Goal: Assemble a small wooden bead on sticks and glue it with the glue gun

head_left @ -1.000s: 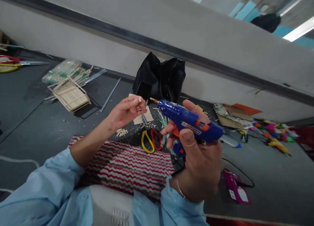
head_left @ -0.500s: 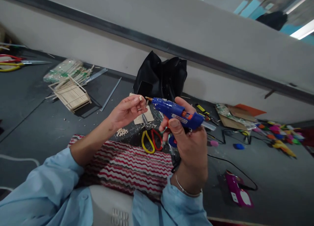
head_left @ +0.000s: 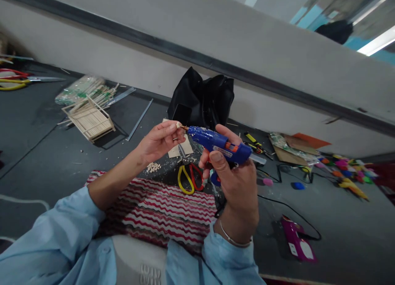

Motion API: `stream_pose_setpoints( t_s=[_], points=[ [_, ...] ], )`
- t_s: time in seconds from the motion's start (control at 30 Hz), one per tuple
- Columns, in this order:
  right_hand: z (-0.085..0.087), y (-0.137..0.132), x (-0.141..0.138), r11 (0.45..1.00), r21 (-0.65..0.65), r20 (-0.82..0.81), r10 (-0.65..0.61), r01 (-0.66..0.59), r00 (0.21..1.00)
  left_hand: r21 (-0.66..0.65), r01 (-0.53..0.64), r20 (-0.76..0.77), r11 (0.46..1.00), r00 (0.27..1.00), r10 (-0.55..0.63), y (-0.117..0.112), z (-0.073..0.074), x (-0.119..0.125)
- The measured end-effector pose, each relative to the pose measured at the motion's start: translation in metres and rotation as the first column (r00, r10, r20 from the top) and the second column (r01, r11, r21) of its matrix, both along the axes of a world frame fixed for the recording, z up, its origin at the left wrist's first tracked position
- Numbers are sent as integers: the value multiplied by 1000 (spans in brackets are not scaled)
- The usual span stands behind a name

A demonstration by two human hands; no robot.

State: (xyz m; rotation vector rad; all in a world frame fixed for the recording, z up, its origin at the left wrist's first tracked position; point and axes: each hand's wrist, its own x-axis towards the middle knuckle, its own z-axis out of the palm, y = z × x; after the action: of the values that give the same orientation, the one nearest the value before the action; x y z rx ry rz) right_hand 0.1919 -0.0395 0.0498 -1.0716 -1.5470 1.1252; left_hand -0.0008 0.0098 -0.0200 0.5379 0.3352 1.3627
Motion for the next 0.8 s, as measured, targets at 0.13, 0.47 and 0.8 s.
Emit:
stream_pose_setpoints(
  t_s=[0.13, 0.47, 0.8],
  points=[
    [0, 0, 0, 1000, -9, 17, 9, -9, 1000, 8, 6, -1, 1000, 1000, -6, 1, -1, 0],
    [3, -1, -1, 999, -47, -15, 4, -5, 1000, 4, 13, 11, 1000, 1000, -13, 1, -2, 1],
    [4, -2, -1, 999, -49, -34, -12, 10, 999, -17, 6, 8, 1000, 1000, -6, -1, 2, 1]
  ],
)
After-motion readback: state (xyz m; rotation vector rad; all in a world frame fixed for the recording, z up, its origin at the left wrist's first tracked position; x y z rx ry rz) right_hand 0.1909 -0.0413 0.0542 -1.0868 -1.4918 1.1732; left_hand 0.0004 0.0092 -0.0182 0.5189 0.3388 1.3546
